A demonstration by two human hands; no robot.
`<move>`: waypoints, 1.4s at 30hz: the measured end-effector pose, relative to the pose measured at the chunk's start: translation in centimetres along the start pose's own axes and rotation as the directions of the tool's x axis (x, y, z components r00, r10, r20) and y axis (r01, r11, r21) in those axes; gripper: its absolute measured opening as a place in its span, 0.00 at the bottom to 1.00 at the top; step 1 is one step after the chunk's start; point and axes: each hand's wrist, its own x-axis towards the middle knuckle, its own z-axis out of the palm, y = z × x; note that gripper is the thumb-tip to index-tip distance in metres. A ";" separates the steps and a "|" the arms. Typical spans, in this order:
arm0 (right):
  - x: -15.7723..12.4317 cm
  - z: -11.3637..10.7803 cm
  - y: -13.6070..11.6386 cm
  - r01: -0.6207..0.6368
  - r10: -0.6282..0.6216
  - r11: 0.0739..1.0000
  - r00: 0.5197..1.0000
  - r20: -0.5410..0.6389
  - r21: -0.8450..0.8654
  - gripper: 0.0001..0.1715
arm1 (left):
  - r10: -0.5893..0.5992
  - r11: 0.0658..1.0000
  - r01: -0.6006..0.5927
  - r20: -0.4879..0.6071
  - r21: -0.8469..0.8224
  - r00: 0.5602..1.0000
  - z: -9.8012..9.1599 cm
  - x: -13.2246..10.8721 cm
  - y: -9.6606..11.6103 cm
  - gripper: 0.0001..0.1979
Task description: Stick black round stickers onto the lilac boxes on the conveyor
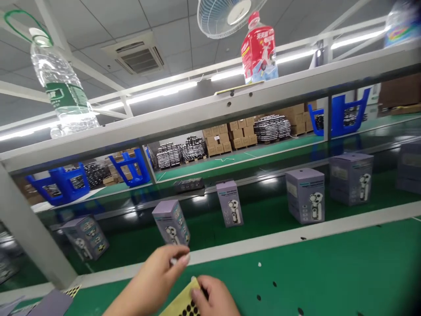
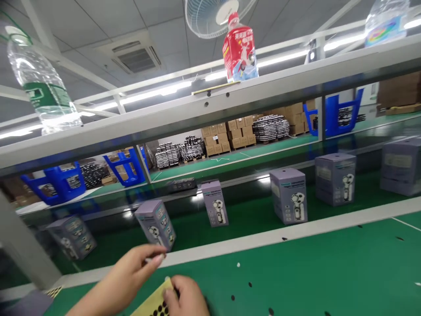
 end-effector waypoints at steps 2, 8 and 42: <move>-0.3 -0.5 -1.1 0.048 -0.049 0.998 0.999 0.007 0.038 0.16 | -0.093 0.984 0.108 0.105 -0.139 0.990 1.8 -3.4 -1.7 0.18; -0.9 -1.0 -2.0 -0.013 0.014 0.999 1.000 -0.013 0.033 0.17 | -0.171 0.932 0.189 0.085 -0.310 0.982 5.6 -5.5 -3.4 0.15; -0.5 -0.4 -1.4 0.054 -0.041 0.993 0.992 0.121 -0.105 0.13 | 0.280 0.883 -0.198 -0.138 0.425 0.950 -5.8 11.6 2.9 0.12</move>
